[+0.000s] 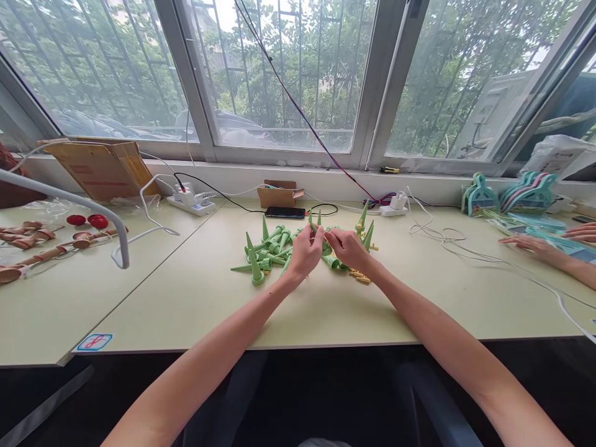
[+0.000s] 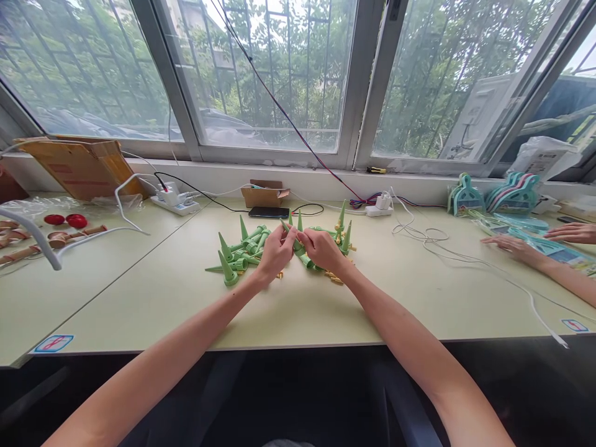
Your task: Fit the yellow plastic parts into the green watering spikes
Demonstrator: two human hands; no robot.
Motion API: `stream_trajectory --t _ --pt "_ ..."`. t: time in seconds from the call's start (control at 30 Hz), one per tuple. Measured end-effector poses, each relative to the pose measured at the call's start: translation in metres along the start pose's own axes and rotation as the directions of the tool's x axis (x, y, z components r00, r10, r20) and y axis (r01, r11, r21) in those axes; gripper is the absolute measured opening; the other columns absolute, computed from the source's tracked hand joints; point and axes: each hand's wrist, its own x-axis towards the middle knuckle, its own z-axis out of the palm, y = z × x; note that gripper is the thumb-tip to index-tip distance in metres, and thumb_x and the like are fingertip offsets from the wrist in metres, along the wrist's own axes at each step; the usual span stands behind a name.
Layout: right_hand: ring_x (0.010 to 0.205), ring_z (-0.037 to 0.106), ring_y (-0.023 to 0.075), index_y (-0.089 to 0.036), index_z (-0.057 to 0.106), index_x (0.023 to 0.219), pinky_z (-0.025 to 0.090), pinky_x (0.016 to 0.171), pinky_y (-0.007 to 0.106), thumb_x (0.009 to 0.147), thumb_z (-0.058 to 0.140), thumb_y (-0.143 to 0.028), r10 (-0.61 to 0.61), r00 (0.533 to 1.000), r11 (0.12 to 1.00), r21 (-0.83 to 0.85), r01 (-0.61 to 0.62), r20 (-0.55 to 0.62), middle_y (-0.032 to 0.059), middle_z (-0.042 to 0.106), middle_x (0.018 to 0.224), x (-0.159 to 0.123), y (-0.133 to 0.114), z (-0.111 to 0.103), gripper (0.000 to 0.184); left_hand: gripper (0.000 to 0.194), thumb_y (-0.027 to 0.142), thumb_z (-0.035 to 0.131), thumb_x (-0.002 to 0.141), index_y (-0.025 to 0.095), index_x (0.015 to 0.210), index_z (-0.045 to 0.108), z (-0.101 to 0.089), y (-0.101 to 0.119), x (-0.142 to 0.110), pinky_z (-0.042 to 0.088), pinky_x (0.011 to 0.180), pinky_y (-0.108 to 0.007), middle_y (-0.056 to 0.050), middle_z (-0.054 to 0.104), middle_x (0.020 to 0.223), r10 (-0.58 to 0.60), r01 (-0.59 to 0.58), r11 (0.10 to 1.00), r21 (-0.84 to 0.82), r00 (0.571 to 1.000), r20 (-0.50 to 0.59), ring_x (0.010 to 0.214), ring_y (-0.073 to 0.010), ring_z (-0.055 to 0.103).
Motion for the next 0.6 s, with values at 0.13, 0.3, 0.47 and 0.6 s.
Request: stream_trajectory --t 0.13,0.3,0.47,0.6 --pt "0.052 0.023 0.0112 -0.022 0.029 0.065 0.023 0.053 0.027 0.099 0.035 -0.045 0.042 0.997 0.998 -0.036 -0.044 -0.059 -0.0051 0.033 0.054 0.0009 -0.0023 -0.0022 0.042 0.024 0.041 0.051 0.091 0.018 0.084 0.054 0.0002 0.0016 0.0 0.034 0.049 -0.021 0.003 0.053 0.067 -0.001 0.003 0.999 -0.051 0.999 0.048 0.048 -0.0063 0.04" --pt "0.052 0.024 0.0114 -0.022 0.029 0.064 0.024 0.053 0.027 0.098 0.035 -0.045 0.083 0.992 0.996 -0.025 -0.085 -0.094 -0.005 0.032 0.054 0.0023 -0.0052 -0.005 0.041 0.016 0.032 0.059 0.086 0.018 0.093 0.055 -0.0007 -0.0012 0.0004 0.039 0.053 -0.02 -0.002 0.061 0.09 0.045 -0.028 0.994 -0.106 0.986 0.16 0.056 -0.006 0.049" --pt "0.053 0.024 0.0114 -0.022 0.029 0.064 0.024 0.053 0.026 0.098 0.034 -0.046 0.1 0.993 0.995 -0.003 -0.101 -0.069 -0.005 0.032 0.054 0.0023 -0.0043 -0.0042 0.042 0.015 0.025 0.06 0.084 0.018 0.095 0.055 -0.0008 -0.0054 -0.0006 0.041 0.055 -0.021 -0.002 0.062 0.09 0.084 -0.076 0.996 -0.054 0.983 0.165 0.059 -0.0068 0.05" --pt "0.054 0.026 0.0115 -0.022 0.032 0.065 0.025 0.053 0.026 0.098 0.034 -0.046 0.114 0.992 0.993 0.014 -0.113 -0.057 -0.0045 0.033 0.055 0.002 -0.0018 -0.0013 0.041 0.014 0.024 0.059 0.083 0.019 0.096 0.054 -0.0007 -0.0078 -0.0025 0.037 0.051 -0.021 0.0 0.059 0.078 0.107 -0.112 0.993 0.026 0.983 0.147 0.054 -0.007 0.044"
